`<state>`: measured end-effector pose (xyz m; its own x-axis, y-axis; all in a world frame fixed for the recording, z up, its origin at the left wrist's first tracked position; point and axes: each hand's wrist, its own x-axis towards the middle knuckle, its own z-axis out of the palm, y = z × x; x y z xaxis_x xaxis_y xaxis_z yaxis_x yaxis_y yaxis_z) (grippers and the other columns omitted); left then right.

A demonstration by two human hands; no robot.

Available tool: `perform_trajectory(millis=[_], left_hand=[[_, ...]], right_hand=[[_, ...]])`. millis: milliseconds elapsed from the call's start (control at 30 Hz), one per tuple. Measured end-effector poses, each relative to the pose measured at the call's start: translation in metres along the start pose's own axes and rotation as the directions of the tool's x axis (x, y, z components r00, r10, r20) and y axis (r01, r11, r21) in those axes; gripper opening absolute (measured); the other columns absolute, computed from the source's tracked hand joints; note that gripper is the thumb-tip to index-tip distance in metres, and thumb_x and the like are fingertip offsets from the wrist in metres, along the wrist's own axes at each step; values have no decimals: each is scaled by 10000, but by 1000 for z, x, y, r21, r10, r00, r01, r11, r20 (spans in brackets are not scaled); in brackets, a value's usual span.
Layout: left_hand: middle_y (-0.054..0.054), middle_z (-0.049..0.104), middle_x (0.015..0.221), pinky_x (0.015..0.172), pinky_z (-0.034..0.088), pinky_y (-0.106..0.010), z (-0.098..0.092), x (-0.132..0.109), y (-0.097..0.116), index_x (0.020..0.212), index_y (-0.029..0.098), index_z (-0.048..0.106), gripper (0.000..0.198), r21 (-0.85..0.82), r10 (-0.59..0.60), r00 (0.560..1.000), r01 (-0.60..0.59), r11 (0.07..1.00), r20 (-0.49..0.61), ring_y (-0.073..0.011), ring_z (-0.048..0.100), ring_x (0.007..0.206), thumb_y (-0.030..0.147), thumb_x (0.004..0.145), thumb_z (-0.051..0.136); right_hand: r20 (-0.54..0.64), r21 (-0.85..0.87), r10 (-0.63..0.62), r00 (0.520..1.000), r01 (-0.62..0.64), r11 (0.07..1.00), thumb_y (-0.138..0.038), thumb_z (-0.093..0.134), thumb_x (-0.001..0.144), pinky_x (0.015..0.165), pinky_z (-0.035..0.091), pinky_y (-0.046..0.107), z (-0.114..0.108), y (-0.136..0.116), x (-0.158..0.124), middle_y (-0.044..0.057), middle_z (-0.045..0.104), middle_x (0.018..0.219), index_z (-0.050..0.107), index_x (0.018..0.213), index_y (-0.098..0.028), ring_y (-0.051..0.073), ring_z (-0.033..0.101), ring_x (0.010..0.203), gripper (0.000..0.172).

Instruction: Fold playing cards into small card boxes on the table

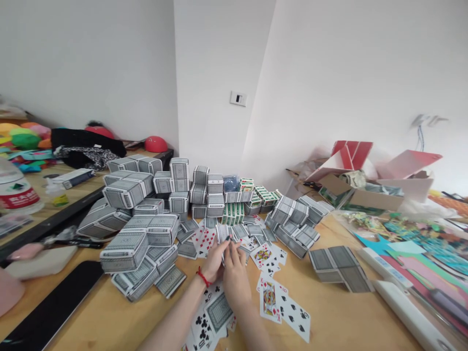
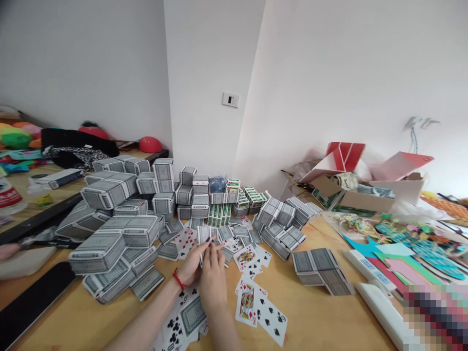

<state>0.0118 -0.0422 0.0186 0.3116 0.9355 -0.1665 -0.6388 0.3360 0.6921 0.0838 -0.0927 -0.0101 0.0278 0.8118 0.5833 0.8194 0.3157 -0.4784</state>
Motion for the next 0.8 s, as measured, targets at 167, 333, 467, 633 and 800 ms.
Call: perform_trajectory(millis=[167, 333, 467, 633, 800], left_hand=[[-113, 690, 921, 763, 495, -326, -7, 9, -2, 930, 113, 631, 292, 104, 79, 997, -78, 992, -7, -238, 627, 900, 264, 679, 631], [-127, 674, 985, 724, 519, -354, -5, 7, 12, 1080, 143, 550, 359, 18, 79, 997, -79, 997, -16, -234, 645, 866, 235, 734, 572], [-108, 684, 943, 671, 527, -321, -2, 2, 14, 1061, 151, 549, 330, -35, 54, 998, -54, 998, 10, -213, 657, 809, 202, 735, 558], [-62, 676, 815, 495, 494, -259, -3, 2, 14, 1089, 171, 538, 377, -95, -15, 1000, 16, 995, 7, -162, 633, 597, 231, 719, 583], [24, 538, 623, 409, 414, -205, -1, 4, 19, 1114, 188, 511, 397, -191, -19, 998, 31, 981, 62, -86, 497, 439, 343, 753, 569]], right_hand=[[9, 211, 88, 996, -88, 973, -13, 437, 642, 980, 332, 487, -11, 9, 2, 120, 365, 1362, 408, 1286, -163, 287, 314, 1244, 662], [131, 675, 425, 896, -394, 623, -255, 486, 759, 688, 531, 347, -13, -2, 6, 134, 527, 1183, 406, 1221, -181, 210, 622, 854, 475], [434, 773, 518, 737, -600, 207, -448, 555, 721, 467, 507, 279, -8, -9, 9, 49, 632, 692, 530, 910, -158, 178, 625, 542, 347], [556, 774, 461, 692, -633, 16, -423, 677, 622, 430, 479, 235, -13, -10, 12, 9, 605, 599, 558, 744, -152, 157, 618, 512, 321], [621, 726, 427, 658, -688, 3, -427, 665, 630, 392, 454, 236, -15, -13, 10, 10, 594, 525, 537, 647, -159, 163, 603, 466, 298]])
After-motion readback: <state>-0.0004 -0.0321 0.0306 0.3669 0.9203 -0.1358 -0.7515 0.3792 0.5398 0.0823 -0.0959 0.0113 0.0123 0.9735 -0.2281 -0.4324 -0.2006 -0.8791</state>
